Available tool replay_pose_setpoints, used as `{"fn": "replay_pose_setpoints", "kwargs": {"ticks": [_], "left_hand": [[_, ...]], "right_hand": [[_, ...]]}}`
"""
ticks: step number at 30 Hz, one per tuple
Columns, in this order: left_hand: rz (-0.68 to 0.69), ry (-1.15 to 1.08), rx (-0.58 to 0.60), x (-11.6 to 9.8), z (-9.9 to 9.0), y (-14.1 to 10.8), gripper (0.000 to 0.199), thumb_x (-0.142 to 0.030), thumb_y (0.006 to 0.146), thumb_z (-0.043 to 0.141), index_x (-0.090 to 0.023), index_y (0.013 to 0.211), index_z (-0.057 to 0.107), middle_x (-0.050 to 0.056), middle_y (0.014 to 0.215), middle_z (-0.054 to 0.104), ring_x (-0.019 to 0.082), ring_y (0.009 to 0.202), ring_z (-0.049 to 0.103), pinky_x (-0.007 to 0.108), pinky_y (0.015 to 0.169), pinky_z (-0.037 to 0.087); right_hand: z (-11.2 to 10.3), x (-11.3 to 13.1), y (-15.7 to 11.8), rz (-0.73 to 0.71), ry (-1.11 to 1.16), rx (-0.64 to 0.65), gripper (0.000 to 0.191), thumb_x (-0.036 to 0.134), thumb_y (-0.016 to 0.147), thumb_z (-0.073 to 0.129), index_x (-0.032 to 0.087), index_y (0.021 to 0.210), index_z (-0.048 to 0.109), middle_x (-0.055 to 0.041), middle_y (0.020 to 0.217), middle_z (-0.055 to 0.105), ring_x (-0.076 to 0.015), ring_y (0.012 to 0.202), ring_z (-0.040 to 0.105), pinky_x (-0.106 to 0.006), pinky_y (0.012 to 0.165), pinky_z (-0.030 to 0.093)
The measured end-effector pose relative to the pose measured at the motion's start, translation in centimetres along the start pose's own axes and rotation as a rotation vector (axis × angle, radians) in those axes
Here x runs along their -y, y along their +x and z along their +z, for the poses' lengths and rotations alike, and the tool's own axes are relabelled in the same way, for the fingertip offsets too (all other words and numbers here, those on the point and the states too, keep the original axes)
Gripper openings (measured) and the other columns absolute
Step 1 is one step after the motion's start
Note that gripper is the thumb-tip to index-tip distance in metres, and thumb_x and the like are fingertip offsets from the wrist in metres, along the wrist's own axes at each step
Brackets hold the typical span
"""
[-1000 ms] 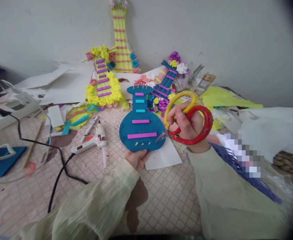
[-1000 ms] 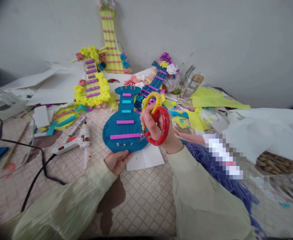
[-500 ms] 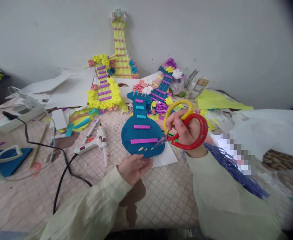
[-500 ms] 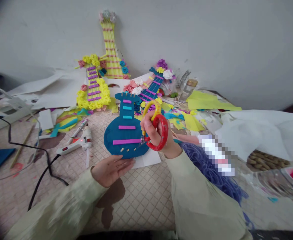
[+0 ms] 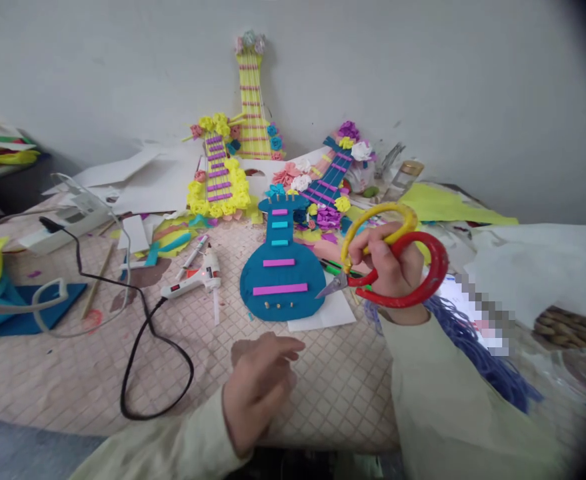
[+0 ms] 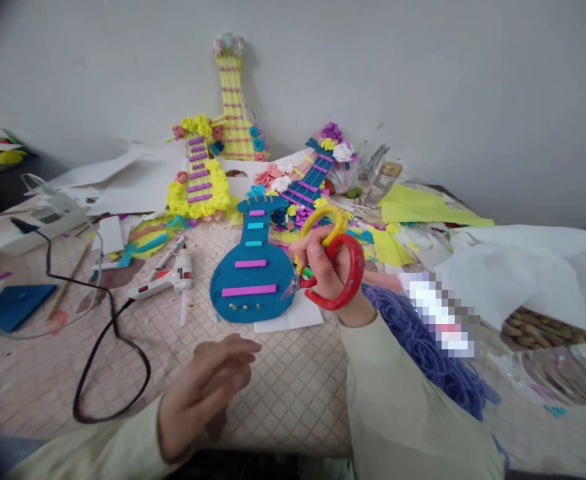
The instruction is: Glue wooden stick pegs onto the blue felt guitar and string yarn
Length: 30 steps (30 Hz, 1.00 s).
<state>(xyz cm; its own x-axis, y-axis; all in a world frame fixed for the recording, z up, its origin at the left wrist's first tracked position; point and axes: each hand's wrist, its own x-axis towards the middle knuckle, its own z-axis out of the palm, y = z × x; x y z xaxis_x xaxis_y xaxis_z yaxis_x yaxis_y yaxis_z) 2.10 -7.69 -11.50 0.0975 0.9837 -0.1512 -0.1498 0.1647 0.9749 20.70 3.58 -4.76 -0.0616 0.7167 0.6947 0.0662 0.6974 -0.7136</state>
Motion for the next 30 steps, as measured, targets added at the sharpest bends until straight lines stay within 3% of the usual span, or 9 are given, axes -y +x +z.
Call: {"fn": "replay_pose_setpoints", "kwargs": {"ticks": [3, 7, 9, 11, 16, 19, 23, 26, 30], "left_hand": [[0.402, 0.382, 0.165, 1.4, 0.9, 0.2, 0.015, -0.015, 0.072, 0.056, -0.023, 0.077, 0.069, 0.01, 0.076, 0.065, 0.02, 0.076, 0.057, 0.03, 0.079, 0.042], [0.82, 0.815, 0.693, 2.0, 0.7, 0.2, 0.026, -0.016, 0.084, 0.038, -0.019, 0.076, 0.062, 0.005, 0.057, 0.056, 0.016, 0.055, 0.05, 0.028, 0.06, 0.042], [0.963, 0.873, 0.938, 2.1, 0.7, -0.7, 0.026, -0.018, 0.086, 0.037, -0.018, 0.075, 0.06, 0.002, 0.052, 0.053, 0.013, 0.049, 0.047, 0.026, 0.053, 0.042], [0.993, 0.877, 1.037, 2.3, 0.8, -1.8, 0.025, -0.016, 0.086, 0.04, -0.018, 0.072, 0.06, -0.002, 0.048, 0.05, 0.01, 0.044, 0.044, 0.023, 0.049, 0.041], [1.096, 1.046, 0.882, 1.9, 1.1, -1.9, 0.018, -0.015, 0.084, 0.046, -0.019, 0.074, 0.06, -0.005, 0.043, 0.045, 0.01, 0.042, 0.044, 0.023, 0.045, 0.038], [1.18, 1.113, 0.626, 1.6, 0.8, 0.3, 0.013, -0.021, 0.083, 0.047, -0.017, 0.083, 0.06, -0.003, 0.046, 0.049, 0.012, 0.045, 0.047, 0.027, 0.044, 0.038], [1.154, 1.308, 0.244, 3.1, 0.4, 3.6, 0.02, -0.023, 0.08, 0.049, -0.014, 0.095, 0.058, 0.008, 0.097, 0.065, 0.02, 0.089, 0.058, 0.034, 0.075, 0.046], [1.055, 1.428, 0.218, 4.6, 0.3, 4.8, 0.04, -0.032, 0.079, 0.048, -0.006, 0.109, 0.053, 0.017, 0.123, 0.051, 0.027, 0.114, 0.045, 0.04, 0.092, 0.039], [0.972, 1.472, 0.25, 4.9, 0.5, 4.7, 0.044, -0.034, 0.079, 0.046, -0.005, 0.113, 0.052, 0.017, 0.128, 0.047, 0.027, 0.116, 0.044, 0.039, 0.096, 0.036]], "right_hand": [[0.5, 0.4, 0.1, -0.028, -0.013, 0.043, 0.018, 0.027, 0.084, 0.043, 0.024, 0.066, 0.045, 0.0033, 0.057, 0.047, -0.0121, 0.054, 0.05, -0.031, 0.053, 0.041], [1.0, 0.5, -0.2, -0.026, -0.017, 0.04, 0.018, 0.027, 0.084, 0.043, 0.023, 0.066, 0.046, 0.0033, 0.058, 0.048, -0.0113, 0.053, 0.048, -0.03, 0.051, 0.041], [1.1, 0.3, -0.4, -0.014, -0.002, 0.044, 0.019, 0.027, 0.084, 0.043, 0.023, 0.066, 0.046, 0.0026, 0.058, 0.048, -0.0115, 0.052, 0.048, -0.029, 0.048, 0.04], [1.2, -0.1, -0.5, -0.01, 0.005, 0.048, 0.02, 0.027, 0.085, 0.043, 0.023, 0.066, 0.046, 0.0021, 0.058, 0.048, -0.0119, 0.052, 0.048, -0.029, 0.047, 0.039], [1.2, -0.5, -0.7, -0.016, 0.015, 0.023, 0.017, 0.026, 0.084, 0.043, 0.023, 0.067, 0.047, 0.0019, 0.058, 0.048, -0.0129, 0.053, 0.049, -0.03, 0.048, 0.04], [1.3, -0.4, -0.7, -0.033, 0.001, 0.027, 0.019, 0.025, 0.084, 0.042, 0.022, 0.066, 0.046, 0.0023, 0.057, 0.047, -0.0119, 0.051, 0.047, -0.029, 0.046, 0.039], [1.6, -0.2, -0.6, -0.017, -0.023, 0.036, 0.019, 0.027, 0.084, 0.044, 0.022, 0.066, 0.045, 0.0019, 0.057, 0.047, -0.012, 0.052, 0.047, -0.029, 0.047, 0.037], [1.9, -0.2, -0.5, -0.029, -0.024, 0.062, 0.018, 0.029, 0.084, 0.044, 0.023, 0.067, 0.045, 0.0015, 0.058, 0.047, -0.0126, 0.052, 0.047, -0.03, 0.047, 0.037], [2.0, -0.7, -0.7, -0.116, -0.041, 0.076, 0.019, 0.025, 0.085, 0.042, 0.022, 0.066, 0.044, 0.0022, 0.057, 0.047, -0.0112, 0.05, 0.046, -0.029, 0.046, 0.036]]}}
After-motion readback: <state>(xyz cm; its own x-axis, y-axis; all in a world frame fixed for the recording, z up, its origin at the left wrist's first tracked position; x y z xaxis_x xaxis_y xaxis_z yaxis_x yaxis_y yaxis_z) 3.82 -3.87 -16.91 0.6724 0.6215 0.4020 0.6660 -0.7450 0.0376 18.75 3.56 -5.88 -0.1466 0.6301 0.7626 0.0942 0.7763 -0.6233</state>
